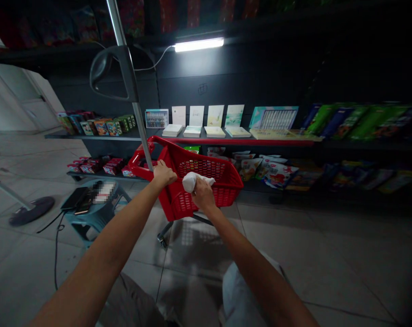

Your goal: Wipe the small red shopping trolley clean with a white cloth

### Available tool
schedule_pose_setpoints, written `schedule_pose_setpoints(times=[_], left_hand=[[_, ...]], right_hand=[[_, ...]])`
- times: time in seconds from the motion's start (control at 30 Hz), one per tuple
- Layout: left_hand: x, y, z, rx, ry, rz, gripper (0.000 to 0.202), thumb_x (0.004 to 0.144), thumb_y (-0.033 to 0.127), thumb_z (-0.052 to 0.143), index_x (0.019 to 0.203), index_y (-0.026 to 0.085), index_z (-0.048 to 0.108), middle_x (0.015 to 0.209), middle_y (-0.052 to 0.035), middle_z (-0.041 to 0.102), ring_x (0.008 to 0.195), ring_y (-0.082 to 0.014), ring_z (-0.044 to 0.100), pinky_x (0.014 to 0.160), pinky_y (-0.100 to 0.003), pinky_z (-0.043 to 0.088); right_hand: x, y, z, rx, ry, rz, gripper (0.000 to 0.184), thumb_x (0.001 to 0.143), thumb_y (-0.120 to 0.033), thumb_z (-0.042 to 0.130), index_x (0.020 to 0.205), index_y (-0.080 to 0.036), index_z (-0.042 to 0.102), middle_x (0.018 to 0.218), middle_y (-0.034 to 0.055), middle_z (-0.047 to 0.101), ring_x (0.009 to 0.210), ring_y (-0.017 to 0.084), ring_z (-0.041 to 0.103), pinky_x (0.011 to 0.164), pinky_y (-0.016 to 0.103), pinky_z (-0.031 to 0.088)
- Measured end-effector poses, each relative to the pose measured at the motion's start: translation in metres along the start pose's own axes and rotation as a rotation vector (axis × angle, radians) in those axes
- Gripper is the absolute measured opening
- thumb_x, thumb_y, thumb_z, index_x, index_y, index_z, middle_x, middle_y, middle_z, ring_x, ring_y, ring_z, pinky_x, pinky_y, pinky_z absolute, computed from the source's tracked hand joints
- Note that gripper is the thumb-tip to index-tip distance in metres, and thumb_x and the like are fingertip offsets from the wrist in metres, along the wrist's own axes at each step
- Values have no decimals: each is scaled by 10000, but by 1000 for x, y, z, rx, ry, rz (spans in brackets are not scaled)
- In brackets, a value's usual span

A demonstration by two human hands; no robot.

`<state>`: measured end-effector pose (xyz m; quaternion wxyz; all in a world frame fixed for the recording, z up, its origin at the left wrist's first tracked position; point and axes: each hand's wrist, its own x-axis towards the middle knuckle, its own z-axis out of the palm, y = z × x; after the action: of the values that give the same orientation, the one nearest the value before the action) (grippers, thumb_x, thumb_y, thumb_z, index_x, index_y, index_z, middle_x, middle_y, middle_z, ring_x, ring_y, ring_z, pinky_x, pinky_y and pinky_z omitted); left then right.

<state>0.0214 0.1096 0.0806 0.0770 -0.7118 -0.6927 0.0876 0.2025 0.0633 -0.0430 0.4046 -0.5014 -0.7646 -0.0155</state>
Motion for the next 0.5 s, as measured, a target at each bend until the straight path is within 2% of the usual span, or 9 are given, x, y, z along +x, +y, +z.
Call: schedule_pose_setpoints(times=[0.13, 0.23, 0.37, 0.43, 0.5], left_hand=[[0, 4, 2, -11, 26, -7, 653, 960, 449, 364, 1436, 81, 620, 1692, -236, 239, 1534, -430, 293, 1129, -530, 405], [-1, 3, 2, -33, 17, 13, 761, 972, 605, 302, 1442, 99, 619, 1701, -215, 230, 1540, -463, 252, 1153, -574, 368], [-2, -5, -2, -47, -38, 201, 937, 874, 861, 234, 1419, 227, 656, 1733, -109, 186, 1578, -448, 144, 1190, -600, 317], [-2, -7, -5, -36, -65, 273, 948, 852, 893, 225, 1400, 261, 671, 1710, -105, 271, 1572, -426, 195, 1189, -595, 324], [0, -5, -7, -16, -93, 246, 953, 868, 879, 191, 1352, 241, 708, 1584, -160, 488, 1496, -431, 371, 1184, -626, 309]], right_hand=[[1, 13, -11, 85, 4, 24, 692, 813, -76, 514, 1502, -75, 440, 1489, 211, 548, 1374, 313, 536, 1160, 480, 454], [-7, 29, -17, 125, -7, 54, 768, 794, -77, 554, 1545, -103, 397, 1494, 199, 550, 1335, 317, 579, 1125, 461, 495], [-18, 58, -27, 99, 4, 151, 784, 761, -57, 564, 1531, -118, 431, 1506, 187, 550, 1352, 323, 571, 1133, 475, 489], [-22, 77, -35, 67, 26, 218, 768, 763, -53, 545, 1522, -116, 446, 1498, 192, 558, 1371, 324, 554, 1143, 488, 475], [-25, 97, -43, 31, 61, 272, 751, 771, -59, 523, 1518, -101, 451, 1475, 208, 573, 1366, 329, 555, 1144, 497, 466]])
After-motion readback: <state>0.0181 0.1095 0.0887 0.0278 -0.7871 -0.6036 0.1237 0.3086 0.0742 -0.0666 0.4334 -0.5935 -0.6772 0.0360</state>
